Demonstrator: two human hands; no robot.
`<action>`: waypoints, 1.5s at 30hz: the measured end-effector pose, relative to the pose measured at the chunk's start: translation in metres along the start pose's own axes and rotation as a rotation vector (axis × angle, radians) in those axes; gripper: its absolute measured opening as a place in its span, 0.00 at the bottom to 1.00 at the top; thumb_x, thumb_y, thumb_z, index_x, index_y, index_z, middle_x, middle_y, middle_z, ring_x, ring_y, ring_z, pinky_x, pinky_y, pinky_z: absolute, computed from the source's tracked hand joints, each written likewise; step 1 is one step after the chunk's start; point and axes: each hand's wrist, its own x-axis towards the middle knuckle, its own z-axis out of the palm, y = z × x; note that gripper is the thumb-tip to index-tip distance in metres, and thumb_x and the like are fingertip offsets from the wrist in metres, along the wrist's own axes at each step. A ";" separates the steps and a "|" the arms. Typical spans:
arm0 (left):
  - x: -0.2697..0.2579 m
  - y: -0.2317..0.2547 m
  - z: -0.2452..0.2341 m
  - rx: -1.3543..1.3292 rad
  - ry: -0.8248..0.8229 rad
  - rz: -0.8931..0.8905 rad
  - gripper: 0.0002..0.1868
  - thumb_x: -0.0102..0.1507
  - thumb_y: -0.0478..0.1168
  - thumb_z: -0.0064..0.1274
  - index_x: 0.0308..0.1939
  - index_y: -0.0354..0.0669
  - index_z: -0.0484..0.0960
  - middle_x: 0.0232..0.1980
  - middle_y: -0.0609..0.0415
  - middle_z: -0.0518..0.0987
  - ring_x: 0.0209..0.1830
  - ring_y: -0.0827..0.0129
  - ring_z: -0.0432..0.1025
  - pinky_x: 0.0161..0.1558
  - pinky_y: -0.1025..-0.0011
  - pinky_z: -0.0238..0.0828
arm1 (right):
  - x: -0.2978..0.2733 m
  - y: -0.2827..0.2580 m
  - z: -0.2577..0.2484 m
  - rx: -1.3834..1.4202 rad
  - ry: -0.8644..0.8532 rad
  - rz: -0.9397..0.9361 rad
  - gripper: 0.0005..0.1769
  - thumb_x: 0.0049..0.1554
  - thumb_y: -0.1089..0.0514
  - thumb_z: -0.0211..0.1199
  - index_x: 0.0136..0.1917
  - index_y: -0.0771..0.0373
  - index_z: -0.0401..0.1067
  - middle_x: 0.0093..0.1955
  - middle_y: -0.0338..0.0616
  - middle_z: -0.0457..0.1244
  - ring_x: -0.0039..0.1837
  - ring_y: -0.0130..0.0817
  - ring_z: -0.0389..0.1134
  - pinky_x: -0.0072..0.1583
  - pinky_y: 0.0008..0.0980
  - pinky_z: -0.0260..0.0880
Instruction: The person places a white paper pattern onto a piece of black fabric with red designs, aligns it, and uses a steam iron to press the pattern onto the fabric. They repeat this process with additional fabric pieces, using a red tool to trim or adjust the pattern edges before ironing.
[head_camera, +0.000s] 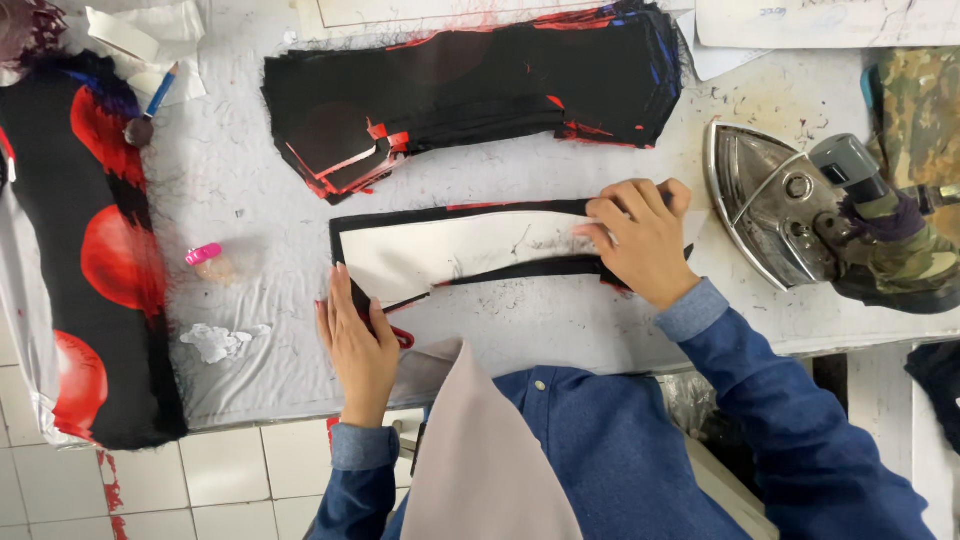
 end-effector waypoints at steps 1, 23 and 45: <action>0.000 -0.003 0.002 -0.001 0.002 -0.005 0.30 0.63 0.33 0.39 0.70 0.37 0.51 0.70 0.42 0.58 0.69 0.55 0.54 0.68 0.57 0.36 | -0.001 0.002 -0.006 0.002 -0.001 -0.005 0.11 0.56 0.45 0.61 0.40 0.52 0.67 0.39 0.33 0.59 0.46 0.33 0.59 0.53 0.40 0.47; 0.096 0.000 -0.017 -0.241 -0.167 -0.106 0.12 0.50 0.38 0.50 0.38 0.50 0.74 0.34 0.58 0.77 0.35 0.62 0.72 0.41 0.68 0.65 | -0.068 0.030 -0.020 0.442 -0.350 1.115 0.13 0.55 0.49 0.63 0.48 0.58 0.68 0.37 0.42 0.64 0.43 0.35 0.65 0.48 0.31 0.63; 0.091 -0.096 -0.055 -0.078 0.715 -0.067 0.23 0.47 0.22 0.37 0.44 0.41 0.75 0.48 0.50 0.74 0.47 0.55 0.66 0.53 0.62 0.59 | 0.013 -0.047 0.062 0.195 0.195 0.333 0.23 0.53 0.66 0.60 0.63 0.68 0.68 0.53 0.58 0.59 0.47 0.49 0.58 0.54 0.46 0.57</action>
